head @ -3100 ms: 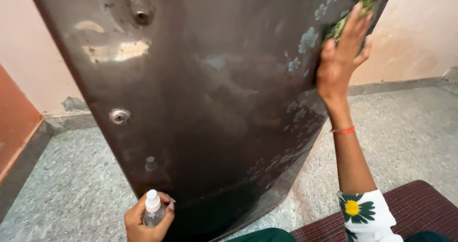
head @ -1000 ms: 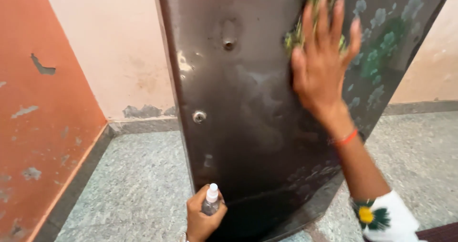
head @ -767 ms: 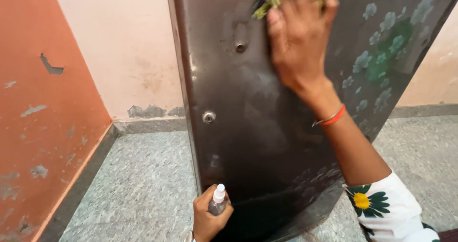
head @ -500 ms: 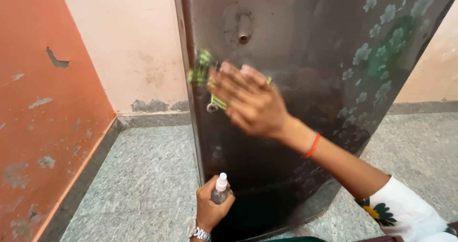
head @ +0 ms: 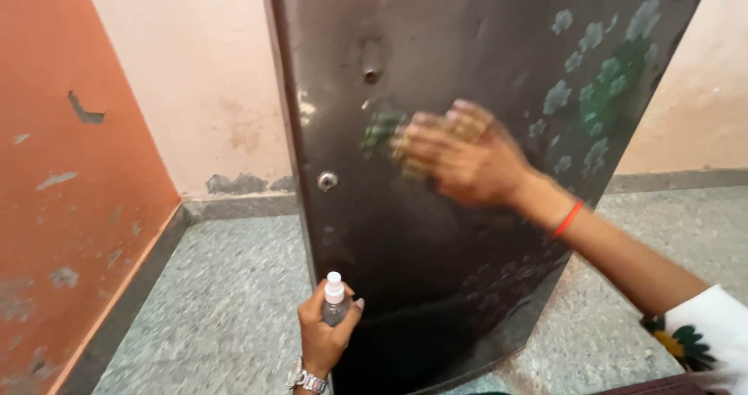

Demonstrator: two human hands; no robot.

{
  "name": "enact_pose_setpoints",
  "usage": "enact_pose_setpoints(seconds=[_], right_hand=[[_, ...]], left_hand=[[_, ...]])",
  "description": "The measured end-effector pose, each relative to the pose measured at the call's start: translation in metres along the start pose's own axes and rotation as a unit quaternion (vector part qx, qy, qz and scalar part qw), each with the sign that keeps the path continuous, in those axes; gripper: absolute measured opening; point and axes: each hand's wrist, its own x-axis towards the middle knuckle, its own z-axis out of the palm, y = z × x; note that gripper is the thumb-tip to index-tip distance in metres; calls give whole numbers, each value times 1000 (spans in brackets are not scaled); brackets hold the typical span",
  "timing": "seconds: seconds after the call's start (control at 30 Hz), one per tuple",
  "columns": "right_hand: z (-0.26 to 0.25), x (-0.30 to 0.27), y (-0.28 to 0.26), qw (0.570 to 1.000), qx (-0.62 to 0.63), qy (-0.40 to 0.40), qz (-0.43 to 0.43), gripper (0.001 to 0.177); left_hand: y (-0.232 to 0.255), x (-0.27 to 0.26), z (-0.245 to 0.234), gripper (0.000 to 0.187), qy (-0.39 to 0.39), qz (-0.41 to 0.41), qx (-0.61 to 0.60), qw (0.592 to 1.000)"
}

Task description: The person sits on a mat and cleans a dark metal door using a spray bottle and a patterned cloth. They repeatedly spray the door surface and wipe it with the cloth, focusing on different areas throughout the clip.

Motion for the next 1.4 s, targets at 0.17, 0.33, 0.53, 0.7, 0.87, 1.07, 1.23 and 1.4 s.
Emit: enact_pose_setpoints(seconds=[0.17, 0.33, 0.53, 0.7, 0.87, 1.07, 1.23, 1.4], right_hand=[[-38, -8, 112, 956, 22, 136, 261, 52], [-13, -27, 115, 866, 31, 254, 429, 54], [43, -77, 2, 903, 22, 181, 388, 56], [98, -142, -99, 977, 30, 120, 177, 36], [107, -184, -115, 1000, 13, 21, -7, 42], [67, -158, 7, 978, -38, 25, 202, 51], [32, -139, 57, 927, -27, 94, 361, 55], [64, -194, 102, 761, 62, 207, 612, 60]], left_hand=[[-18, 2, 20, 20, 56, -102, -191, 975], [-62, -7, 25, 21, 34, 2, -62, 998], [-73, -7, 42, 24, 76, 88, -42, 992], [-55, -8, 43, 23, 84, 107, -25, 990], [-35, -9, 36, 21, 58, 76, 4, 995], [-36, -9, 36, 20, 59, 38, 30, 997], [-52, -11, 40, 22, 68, 48, 33, 996], [-68, -8, 31, 20, 27, 16, 34, 999]])
